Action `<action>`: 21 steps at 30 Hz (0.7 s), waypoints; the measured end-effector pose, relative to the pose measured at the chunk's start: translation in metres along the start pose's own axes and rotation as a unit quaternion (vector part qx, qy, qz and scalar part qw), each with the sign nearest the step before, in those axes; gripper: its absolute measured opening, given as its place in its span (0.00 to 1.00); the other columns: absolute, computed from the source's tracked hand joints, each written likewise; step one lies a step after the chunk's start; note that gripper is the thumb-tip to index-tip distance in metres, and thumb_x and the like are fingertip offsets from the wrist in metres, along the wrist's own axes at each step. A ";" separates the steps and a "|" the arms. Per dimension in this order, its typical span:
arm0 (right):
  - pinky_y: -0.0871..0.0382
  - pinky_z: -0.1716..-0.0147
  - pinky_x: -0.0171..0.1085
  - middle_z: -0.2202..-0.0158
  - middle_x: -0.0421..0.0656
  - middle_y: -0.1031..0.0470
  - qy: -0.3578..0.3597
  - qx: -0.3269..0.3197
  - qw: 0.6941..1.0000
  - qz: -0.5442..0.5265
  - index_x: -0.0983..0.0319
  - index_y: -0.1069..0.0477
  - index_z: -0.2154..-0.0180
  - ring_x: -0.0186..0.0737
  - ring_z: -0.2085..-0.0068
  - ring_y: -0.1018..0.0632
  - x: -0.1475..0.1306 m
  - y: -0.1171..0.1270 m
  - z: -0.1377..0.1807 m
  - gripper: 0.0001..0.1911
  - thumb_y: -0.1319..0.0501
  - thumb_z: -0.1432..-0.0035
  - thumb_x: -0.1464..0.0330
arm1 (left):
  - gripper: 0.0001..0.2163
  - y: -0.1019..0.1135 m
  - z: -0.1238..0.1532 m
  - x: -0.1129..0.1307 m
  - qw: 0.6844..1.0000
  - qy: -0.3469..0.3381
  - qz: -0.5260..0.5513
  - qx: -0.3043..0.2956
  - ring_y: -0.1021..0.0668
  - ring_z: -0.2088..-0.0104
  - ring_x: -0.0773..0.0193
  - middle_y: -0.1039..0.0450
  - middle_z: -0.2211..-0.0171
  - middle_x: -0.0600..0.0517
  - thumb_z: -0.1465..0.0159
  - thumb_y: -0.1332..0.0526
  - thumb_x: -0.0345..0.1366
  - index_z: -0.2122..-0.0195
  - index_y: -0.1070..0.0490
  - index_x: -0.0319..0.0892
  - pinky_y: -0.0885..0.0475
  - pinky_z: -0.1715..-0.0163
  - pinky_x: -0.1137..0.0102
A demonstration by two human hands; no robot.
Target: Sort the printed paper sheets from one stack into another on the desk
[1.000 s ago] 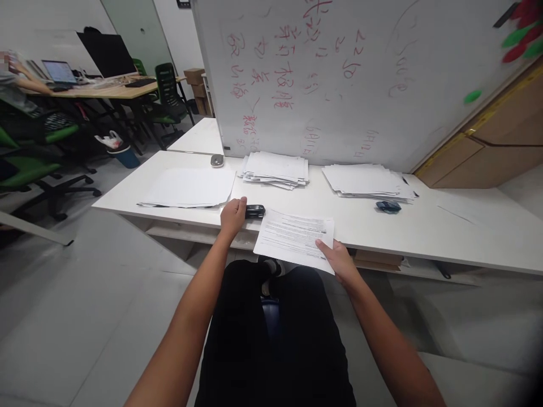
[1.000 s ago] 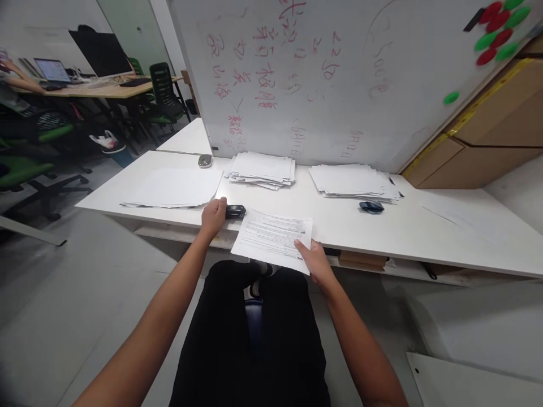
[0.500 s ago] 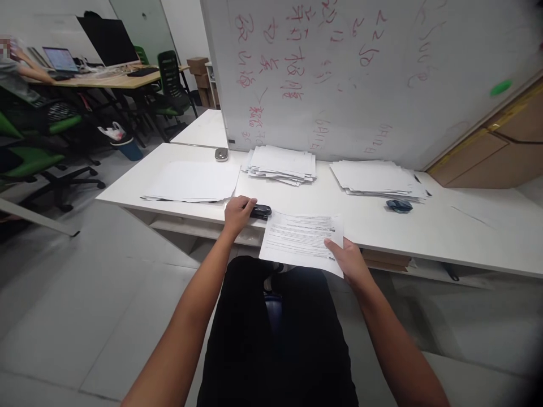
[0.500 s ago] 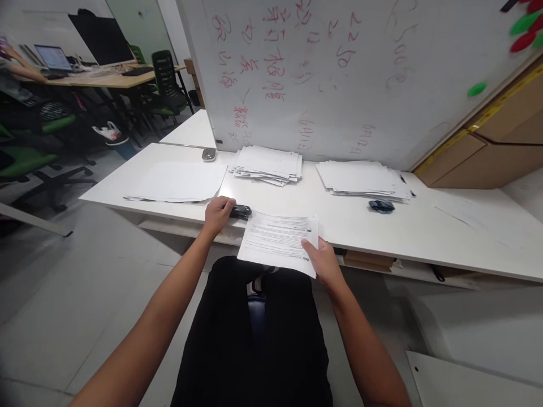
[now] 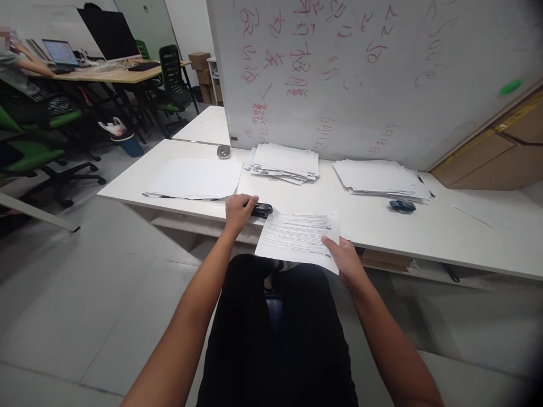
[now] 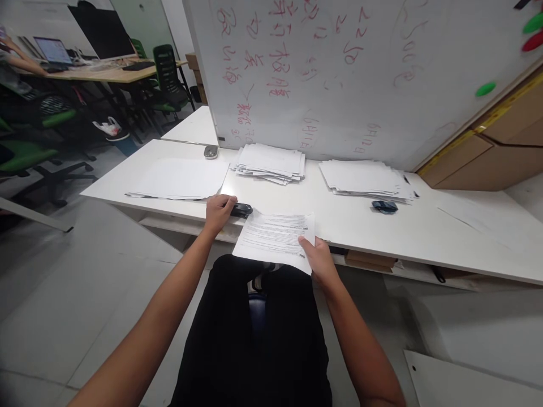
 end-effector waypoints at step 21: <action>0.24 0.54 0.47 0.56 0.46 0.20 -0.031 -0.043 0.997 -0.057 0.61 0.25 0.62 0.51 0.54 0.20 0.002 -0.010 0.005 0.11 0.35 0.49 0.66 | 0.22 0.002 -0.002 0.001 0.999 0.019 0.042 -0.018 0.28 0.65 0.63 0.27 0.72 0.52 0.35 0.51 0.54 0.77 0.33 0.45 0.36 0.62 0.67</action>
Point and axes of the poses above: each hand's wrist, its own z-axis away from the middle knuckle, its own y-axis out of the back of the hand, x = y × z, the point moved 4 cm from there along -z, towards the middle knuckle
